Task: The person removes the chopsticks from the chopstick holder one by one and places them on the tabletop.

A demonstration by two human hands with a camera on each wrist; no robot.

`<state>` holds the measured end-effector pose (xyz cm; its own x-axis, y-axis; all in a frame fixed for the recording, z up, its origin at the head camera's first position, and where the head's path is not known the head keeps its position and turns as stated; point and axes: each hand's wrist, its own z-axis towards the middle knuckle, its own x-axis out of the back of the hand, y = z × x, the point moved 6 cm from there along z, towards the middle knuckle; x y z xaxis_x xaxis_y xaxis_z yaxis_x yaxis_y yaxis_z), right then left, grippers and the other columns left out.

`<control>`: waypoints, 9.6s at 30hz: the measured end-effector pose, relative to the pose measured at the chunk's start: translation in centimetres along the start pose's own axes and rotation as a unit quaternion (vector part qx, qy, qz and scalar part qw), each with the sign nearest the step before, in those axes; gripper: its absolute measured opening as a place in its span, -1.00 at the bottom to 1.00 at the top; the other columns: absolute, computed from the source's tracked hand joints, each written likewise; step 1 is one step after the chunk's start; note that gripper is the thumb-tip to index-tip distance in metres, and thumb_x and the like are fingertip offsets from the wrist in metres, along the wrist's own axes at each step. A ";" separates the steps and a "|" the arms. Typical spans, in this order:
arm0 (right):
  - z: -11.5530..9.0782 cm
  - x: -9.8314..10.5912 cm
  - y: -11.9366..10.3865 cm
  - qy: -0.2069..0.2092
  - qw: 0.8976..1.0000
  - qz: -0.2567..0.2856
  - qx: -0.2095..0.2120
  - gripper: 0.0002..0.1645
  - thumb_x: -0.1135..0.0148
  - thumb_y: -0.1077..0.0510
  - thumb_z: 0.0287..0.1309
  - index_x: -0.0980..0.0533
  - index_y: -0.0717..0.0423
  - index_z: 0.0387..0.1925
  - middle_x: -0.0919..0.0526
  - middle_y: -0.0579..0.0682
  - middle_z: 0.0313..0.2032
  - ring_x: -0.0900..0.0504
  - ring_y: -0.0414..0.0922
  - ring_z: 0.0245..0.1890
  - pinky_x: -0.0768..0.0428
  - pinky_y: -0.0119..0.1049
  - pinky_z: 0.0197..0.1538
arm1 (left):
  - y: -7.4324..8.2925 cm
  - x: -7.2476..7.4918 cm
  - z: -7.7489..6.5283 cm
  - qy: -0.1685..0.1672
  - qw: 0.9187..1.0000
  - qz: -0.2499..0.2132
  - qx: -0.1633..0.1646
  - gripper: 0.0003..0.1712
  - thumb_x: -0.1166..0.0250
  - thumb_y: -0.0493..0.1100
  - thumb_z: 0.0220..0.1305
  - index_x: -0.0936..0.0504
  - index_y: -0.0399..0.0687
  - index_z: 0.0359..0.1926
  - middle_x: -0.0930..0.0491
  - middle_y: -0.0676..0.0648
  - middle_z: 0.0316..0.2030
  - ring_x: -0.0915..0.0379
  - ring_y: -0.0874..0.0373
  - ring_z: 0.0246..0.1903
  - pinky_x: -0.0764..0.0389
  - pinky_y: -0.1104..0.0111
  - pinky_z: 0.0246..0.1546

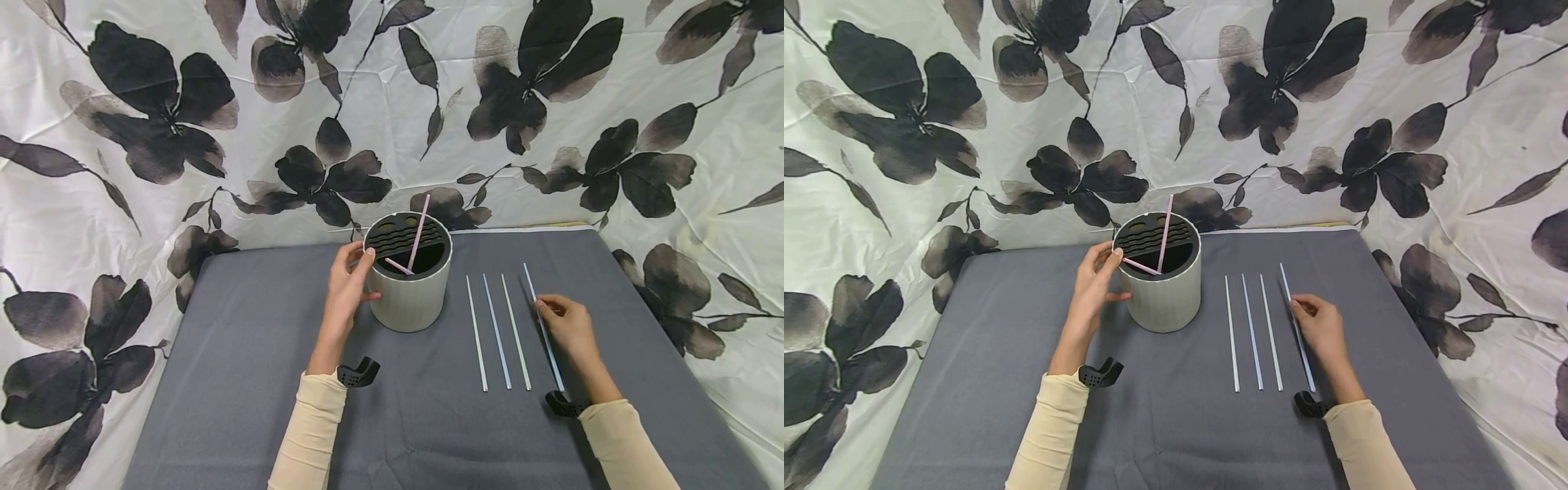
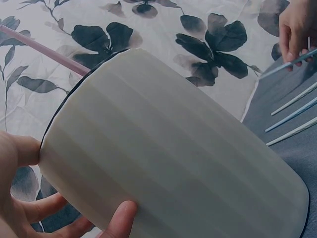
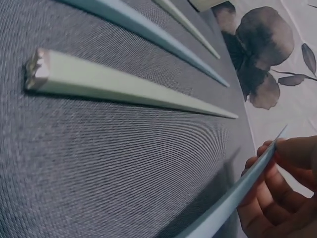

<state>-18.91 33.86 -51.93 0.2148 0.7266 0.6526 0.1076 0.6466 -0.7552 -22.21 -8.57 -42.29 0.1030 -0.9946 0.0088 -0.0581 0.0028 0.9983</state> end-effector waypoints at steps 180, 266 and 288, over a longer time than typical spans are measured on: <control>-0.2 3.9 -21.6 0.123 0.724 0.644 0.212 -0.60 -0.17 0.41 0.43 -0.44 0.49 0.24 -0.66 0.26 -0.20 -0.79 0.04 -0.36 -0.87 -0.14 -0.27 | -0.3 0.2 -0.3 0.002 1.000 0.004 -0.007 -0.44 -0.26 0.16 0.51 -0.46 0.09 0.39 -0.50 -0.09 0.32 -0.45 0.00 0.30 -0.87 0.10 -0.39; 2.2 2.3 0.8 0.061 0.989 -0.133 0.033 -0.73 -0.30 0.09 0.41 -0.70 0.24 -0.12 -0.76 0.20 -0.31 -0.65 0.08 -0.36 -0.41 -0.29 -0.44 | -0.6 -0.1 -0.1 0.008 1.000 0.007 -0.005 -0.41 -0.25 0.17 0.51 -0.45 0.06 0.40 -0.48 -0.11 0.34 -0.43 -0.02 0.34 -0.87 0.15 -0.41; 1.1 0.2 -11.1 -0.030 0.979 0.090 0.178 -0.57 -0.31 0.17 0.43 -0.57 0.15 0.26 -0.74 0.23 0.03 -0.54 -0.60 -0.11 -0.53 -0.73 -0.15 | -0.5 -0.2 -0.2 0.009 1.000 0.011 -0.003 -0.43 -0.23 0.17 0.52 -0.45 0.08 0.40 -0.47 -0.11 0.34 -0.42 -0.01 0.34 -0.87 0.16 -0.40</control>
<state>-21.14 27.06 -43.40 0.1414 0.8421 0.5205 -0.2739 0.5385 -0.7968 -21.98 -8.38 -42.77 0.1202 -0.9922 0.0321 -0.0549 0.0256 0.9982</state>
